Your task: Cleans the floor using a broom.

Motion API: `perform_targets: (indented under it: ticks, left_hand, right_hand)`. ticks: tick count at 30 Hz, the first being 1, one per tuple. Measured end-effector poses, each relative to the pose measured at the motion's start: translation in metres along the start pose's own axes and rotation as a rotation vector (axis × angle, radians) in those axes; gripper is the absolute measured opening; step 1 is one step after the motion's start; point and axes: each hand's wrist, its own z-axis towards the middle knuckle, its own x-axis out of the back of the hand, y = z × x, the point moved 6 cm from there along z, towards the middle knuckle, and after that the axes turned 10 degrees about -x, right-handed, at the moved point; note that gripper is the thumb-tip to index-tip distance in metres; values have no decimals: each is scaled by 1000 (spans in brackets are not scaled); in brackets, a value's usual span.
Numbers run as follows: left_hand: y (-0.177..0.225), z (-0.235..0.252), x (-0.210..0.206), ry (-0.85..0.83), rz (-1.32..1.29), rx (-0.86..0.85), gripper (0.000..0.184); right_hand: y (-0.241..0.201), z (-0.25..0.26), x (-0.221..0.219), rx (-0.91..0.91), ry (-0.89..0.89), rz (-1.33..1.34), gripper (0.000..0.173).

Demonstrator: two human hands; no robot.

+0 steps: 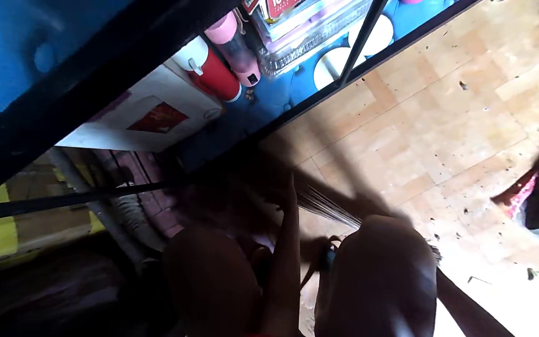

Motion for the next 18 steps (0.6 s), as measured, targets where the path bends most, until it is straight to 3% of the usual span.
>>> perform_targets:
  ticks: [2, 4, 7, 9, 11, 15, 18]
  left_hand:
    - [-5, -3, -6, 9, -135, 160, 122]
    - [-9, -8, -10, 20, -219, 267, 128]
    - [-7, -13, -10, 93, -298, 251, 130]
    - [-2, -15, -12, 125, -401, 221, 130]
    - [7, -18, -16, 115, -560, 221, 131]
    - [10, -20, -32, -62, -723, 238, 132]
    - [12, -18, -50, -222, -929, 275, 104]
  right_hand:
    - [67, 79, -51, 370, 634, 15, 36]
    - [82, 103, -54, 161, 289, -108, 38]
    - [101, 117, -62, 94, 272, -208, 39]
    - [112, 113, -67, 245, 512, -171, 34]
    - [97, 78, -52, 319, 525, -156, 33]
    - [88, 34, -32, 434, 615, -95, 36]
    - [97, 35, -28, 587, 753, -67, 38]
